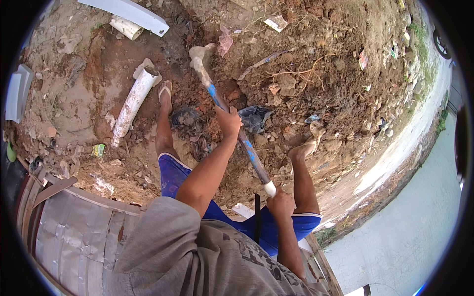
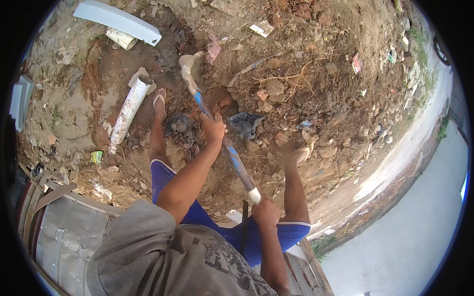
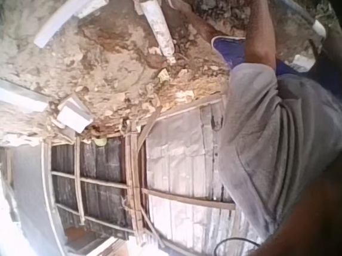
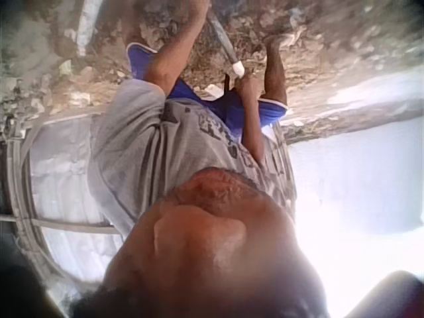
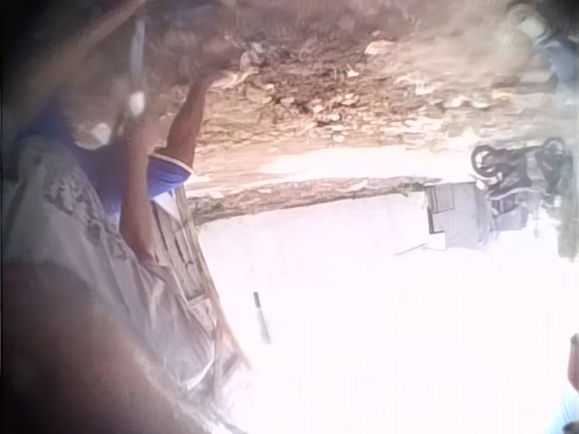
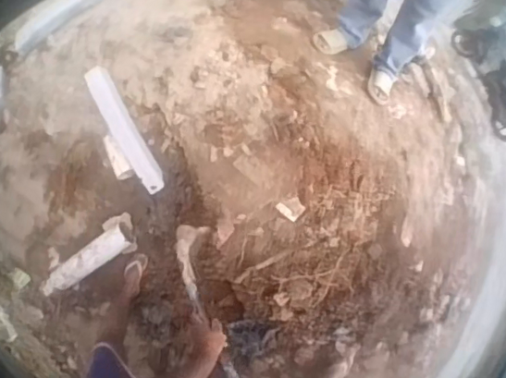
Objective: The person positions white bricks around a pipe in a dirt trench, uses a pickaxe to clear soil, and applies mortar to the bricks with a trowel.
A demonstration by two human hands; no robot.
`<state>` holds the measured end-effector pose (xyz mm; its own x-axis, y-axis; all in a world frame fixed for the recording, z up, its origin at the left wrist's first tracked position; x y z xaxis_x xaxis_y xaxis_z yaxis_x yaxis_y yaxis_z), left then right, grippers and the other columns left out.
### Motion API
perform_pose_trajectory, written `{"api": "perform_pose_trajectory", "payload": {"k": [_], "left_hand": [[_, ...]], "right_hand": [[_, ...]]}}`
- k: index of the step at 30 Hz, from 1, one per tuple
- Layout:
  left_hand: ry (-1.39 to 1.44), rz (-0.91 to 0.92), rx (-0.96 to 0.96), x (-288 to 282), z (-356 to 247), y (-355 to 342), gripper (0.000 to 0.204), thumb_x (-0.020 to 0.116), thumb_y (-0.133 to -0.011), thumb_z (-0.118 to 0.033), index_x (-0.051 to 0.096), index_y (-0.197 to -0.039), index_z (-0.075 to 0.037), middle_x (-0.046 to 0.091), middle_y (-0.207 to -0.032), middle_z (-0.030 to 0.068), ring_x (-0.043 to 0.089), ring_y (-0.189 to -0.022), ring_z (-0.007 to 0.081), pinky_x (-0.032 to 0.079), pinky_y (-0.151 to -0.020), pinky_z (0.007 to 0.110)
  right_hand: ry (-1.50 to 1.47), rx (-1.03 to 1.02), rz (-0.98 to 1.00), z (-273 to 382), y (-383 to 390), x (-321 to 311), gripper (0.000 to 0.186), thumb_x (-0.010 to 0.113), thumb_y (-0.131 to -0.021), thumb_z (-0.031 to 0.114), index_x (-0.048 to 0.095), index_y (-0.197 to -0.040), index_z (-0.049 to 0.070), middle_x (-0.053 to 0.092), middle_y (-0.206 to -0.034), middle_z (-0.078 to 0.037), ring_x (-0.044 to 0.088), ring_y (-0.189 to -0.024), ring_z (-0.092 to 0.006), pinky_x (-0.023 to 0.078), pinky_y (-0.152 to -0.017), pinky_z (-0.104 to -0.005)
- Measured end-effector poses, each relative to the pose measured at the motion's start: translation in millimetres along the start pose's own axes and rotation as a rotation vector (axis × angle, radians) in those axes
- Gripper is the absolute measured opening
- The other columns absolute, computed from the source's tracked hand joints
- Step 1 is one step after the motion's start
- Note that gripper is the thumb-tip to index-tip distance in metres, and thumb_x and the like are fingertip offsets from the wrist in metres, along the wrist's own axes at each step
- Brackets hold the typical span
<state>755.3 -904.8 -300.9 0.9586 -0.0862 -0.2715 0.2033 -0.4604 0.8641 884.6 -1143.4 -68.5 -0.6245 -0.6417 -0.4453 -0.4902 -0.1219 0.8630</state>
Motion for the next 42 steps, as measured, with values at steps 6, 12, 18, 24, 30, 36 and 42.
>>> {"api": "perform_pose_trajectory", "payload": {"k": [6,12,18,24,30,36,42], "left_hand": [[0.185,0.009,-0.104,-58,58,57,0.035,0.057,-0.097,-0.008,0.033,-0.121,0.0,0.055,-0.083,0.0117,0.056,-0.049,0.0197,0.049,-0.039,0.035],[0.222,0.293,-0.431,-73,109,226,0.036,0.058,-0.092,-0.001,0.031,-0.115,-0.004,0.051,-0.078,0.0089,0.059,-0.051,0.0197,0.053,-0.044,0.037],[0.277,0.22,-0.263,-103,4,161,0.028,0.059,-0.093,-0.003,0.036,-0.108,-0.006,0.052,-0.085,0.0089,0.056,-0.051,0.0172,0.051,-0.044,0.034],[0.309,-0.076,0.41,-182,-251,4,0.027,0.063,-0.093,-0.008,0.044,-0.111,-0.001,0.055,-0.079,0.006,0.056,-0.055,0.0141,0.049,-0.048,0.029],[0.241,-0.237,0.593,-151,-324,-86,0.027,0.062,-0.09,-0.007,0.041,-0.104,0.002,0.055,-0.075,0.0094,0.057,-0.053,0.0172,0.049,-0.045,0.032],[0.06,-0.15,0.014,-29,-5,-112,0.047,0.064,-0.09,-0.01,0.037,-0.125,0.006,0.061,-0.078,0.0177,0.063,-0.05,0.0265,0.054,-0.043,0.041],[-0.021,0.075,-0.311,-75,172,92,0.049,0.063,-0.089,-0.005,0.031,-0.124,0.004,0.055,-0.076,0.0131,0.06,-0.049,0.0244,0.05,-0.04,0.038]], "right_hand": [[0.019,0.032,0.088,-6,93,-27,0.021,0.066,-0.082,0.024,0.064,-0.097,0.009,0.073,-0.085,-0.022,0.072,-0.08,-0.0427,0.058,-0.07,-0.0554],[0.085,0.164,0.3,-116,250,8,0.057,0.069,-0.078,0.024,0.061,-0.132,0.006,0.071,-0.086,-0.027,0.071,-0.08,-0.045,0.055,-0.07,-0.0544],[-0.034,-0.059,0.166,-54,202,32,0.059,0.069,-0.082,0.024,0.055,-0.137,0.007,0.07,-0.08,-0.023,0.069,-0.07,-0.0434,0.053,-0.061,-0.0549],[-0.161,-0.497,-0.065,155,-10,44,0.057,0.072,-0.084,0.036,0.056,-0.134,0.014,0.072,-0.08,-0.02,0.071,-0.073,-0.0406,0.057,-0.067,-0.0532],[-0.172,-0.586,-0.13,206,-90,-32,0.023,0.071,-0.084,0.032,0.075,-0.092,0.01,0.07,-0.075,-0.023,0.071,-0.074,-0.0427,0.057,-0.066,-0.054],[0.028,-0.29,-0.042,75,-60,-13,0.048,0.068,-0.086,0.029,0.057,-0.128,0.008,0.071,-0.082,-0.024,0.071,-0.077,-0.0425,0.057,-0.068,-0.0537],[0.055,0.068,0.384,-63,133,58,0.035,0.063,-0.087,0.027,0.064,-0.118,0.011,0.072,-0.1,-0.024,0.069,-0.093,-0.0451,0.055,-0.077,-0.0559]]}}
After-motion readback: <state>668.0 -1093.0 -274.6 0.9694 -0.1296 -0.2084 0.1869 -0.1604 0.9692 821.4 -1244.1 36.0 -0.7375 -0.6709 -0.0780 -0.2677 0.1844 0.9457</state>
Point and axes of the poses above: each hand's wrist, its own y-axis away from the middle knuckle, its own x-axis out of the palm, z = x × y, the point moved 8 cm from there along -y, towards the middle knuckle
